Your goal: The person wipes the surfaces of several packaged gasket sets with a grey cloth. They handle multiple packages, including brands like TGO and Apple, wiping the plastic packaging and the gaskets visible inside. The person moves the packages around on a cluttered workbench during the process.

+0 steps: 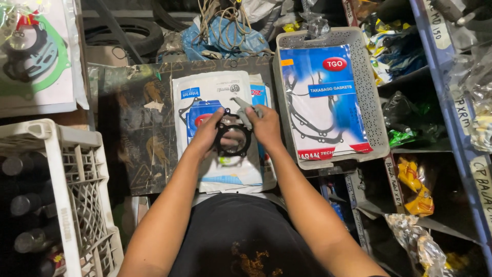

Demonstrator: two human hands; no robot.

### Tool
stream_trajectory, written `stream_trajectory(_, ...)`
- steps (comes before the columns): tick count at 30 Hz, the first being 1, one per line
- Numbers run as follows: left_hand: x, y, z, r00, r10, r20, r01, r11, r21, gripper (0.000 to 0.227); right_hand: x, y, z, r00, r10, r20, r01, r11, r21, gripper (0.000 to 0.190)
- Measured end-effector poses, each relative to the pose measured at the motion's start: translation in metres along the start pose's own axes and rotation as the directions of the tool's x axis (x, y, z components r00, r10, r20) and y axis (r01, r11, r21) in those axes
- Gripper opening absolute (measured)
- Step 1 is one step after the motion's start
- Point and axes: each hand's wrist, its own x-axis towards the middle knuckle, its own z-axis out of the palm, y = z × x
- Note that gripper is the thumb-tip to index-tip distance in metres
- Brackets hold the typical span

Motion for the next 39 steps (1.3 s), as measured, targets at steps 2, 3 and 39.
stream_trajectory(2, -0.002, 0.005, -0.005, 0.988, 0.154, -0.004, -0.152, 0.981, 0.122, 0.045, -0.004, -0.005, -0.005, 0.999, 0.053, 0.004, -0.053, 0.996, 0.075, 0.026)
stream_trajectory(3, -0.002, 0.008, -0.006, 0.953, 0.303, 0.013, -0.297, 0.924, 0.24, 0.022, -0.006, -0.008, -0.009, 0.994, 0.105, 0.01, -0.105, 0.983, 0.147, 0.028)
stream_trajectory(39, -0.009, -0.046, 0.073, 0.989, -0.02, -0.145, -0.077, 0.771, -0.632, 0.045, -0.06, 0.024, -0.028, 0.981, -0.105, 0.162, 0.032, 0.917, 0.397, 0.028)
